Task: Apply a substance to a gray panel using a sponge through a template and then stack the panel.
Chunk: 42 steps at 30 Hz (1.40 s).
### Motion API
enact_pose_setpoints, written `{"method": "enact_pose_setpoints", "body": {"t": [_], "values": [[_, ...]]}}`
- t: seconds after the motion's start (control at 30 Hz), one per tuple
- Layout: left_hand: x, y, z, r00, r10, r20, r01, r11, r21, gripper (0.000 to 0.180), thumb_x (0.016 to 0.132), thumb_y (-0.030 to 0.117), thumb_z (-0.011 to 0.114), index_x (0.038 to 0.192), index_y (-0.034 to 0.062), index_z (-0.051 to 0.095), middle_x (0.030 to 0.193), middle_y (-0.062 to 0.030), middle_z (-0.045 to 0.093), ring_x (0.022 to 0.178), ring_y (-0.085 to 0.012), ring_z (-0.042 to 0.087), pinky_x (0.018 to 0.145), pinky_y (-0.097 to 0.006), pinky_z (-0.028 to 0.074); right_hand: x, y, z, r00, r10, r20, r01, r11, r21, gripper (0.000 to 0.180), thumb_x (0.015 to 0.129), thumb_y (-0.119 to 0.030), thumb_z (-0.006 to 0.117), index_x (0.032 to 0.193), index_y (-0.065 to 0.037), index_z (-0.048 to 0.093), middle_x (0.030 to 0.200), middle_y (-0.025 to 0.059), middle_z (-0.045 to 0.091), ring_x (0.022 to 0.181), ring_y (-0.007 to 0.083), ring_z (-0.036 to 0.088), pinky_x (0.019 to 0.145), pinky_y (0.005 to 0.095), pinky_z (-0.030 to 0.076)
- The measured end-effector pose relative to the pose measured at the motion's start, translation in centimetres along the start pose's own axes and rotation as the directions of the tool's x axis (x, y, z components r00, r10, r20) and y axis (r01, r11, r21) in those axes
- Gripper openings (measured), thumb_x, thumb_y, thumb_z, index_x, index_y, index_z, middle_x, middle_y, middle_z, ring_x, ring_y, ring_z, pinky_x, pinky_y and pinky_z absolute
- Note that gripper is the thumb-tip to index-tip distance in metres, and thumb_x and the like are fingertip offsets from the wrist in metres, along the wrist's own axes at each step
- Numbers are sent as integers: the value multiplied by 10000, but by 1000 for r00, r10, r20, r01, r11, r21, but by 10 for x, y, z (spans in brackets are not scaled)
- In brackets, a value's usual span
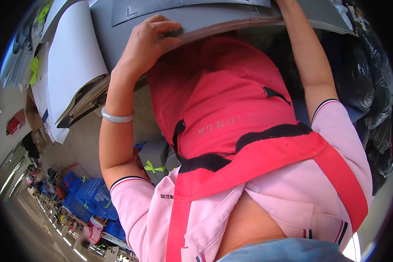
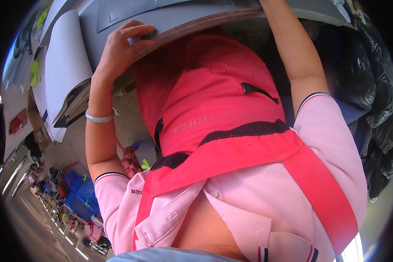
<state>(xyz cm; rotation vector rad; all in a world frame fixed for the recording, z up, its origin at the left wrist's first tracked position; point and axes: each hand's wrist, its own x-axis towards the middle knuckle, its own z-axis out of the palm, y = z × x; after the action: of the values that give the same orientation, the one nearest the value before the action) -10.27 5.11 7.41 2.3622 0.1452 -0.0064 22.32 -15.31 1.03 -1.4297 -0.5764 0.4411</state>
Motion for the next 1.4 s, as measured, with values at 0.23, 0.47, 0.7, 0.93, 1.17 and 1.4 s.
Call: {"method": "enact_pose_setpoints", "body": {"t": [0.23, 0.47, 0.7, 0.93, 1.17, 1.4], "values": [[-1, -13, -7, 1000, 24, -19, -26, 995, -94, 114, 871, 0, 738, 982, -6, 760, 1002, -76, 704, 889, -208, 666, 862, -305, 533, 0, 0, 1, 1000, 12, -15, -12, 1000, 2, 188, 1008, -258, 701, 988, -72, 683, 844, -37, 652, 717, 50, 576, 646, 229, 485], [-4, -12, -5, 986, 131, -100, -129, 991, 21, 93, 854, -5, 753, 943, -30, 746, 982, -90, 704, 835, -221, 671, 804, -329, 544, -3, -2, 3, 1000, 20, -22, -20, 1000, 21, 191, 1011, -255, 697, 987, -66, 682, 838, -35, 650, 715, 51, 572, 644, 226, 479], [-1, -13, -5, 994, 100, -45, -99, 995, 25, 85, 865, 7, 734, 943, -25, 745, 978, -111, 710, 820, -265, 687, 786, -345, 550, 0, 1, 1, 999, -18, -33, 16, 998, -55, 184, 1012, -247, 697, 983, -67, 679, 847, -37, 640, 733, 50, 561, 655, 220, 472], [4, -14, -5, 987, 152, -46, -144, 980, 137, 120, 878, 48, 752, 979, -16, 744, 1009, -76, 709, 860, -209, 682, 811, -322, 545, -3, -1, 4, 1000, -7, -30, 7, 1000, -15, 195, 1008, -262, 704, 973, -72, 678, 846, -39, 638, 724, 48, 557, 645, 225, 471], [1, -9, -6, 994, 104, -17, -101, 986, 130, 129, 884, 61, 765, 984, -19, 749, 1040, -79, 713, 880, -231, 693, 817, -332, 554, -3, -1, 3, 999, -38, -21, 37, 998, -43, 195, 1007, -265, 705, 979, -74, 684, 837, -39, 642, 710, 47, 561, 636, 223, 473], [3, -13, -7, 988, 153, -23, -149, 981, 123, 137, 877, 72, 775, 980, -16, 756, 1033, -79, 711, 875, -222, 690, 814, -330, 554, -1, 0, 3, 999, -27, -26, 26, 999, -35, 196, 1002, -265, 713, 971, -74, 685, 841, -46, 638, 704, 44, 548, 626, 223, 460]]}}
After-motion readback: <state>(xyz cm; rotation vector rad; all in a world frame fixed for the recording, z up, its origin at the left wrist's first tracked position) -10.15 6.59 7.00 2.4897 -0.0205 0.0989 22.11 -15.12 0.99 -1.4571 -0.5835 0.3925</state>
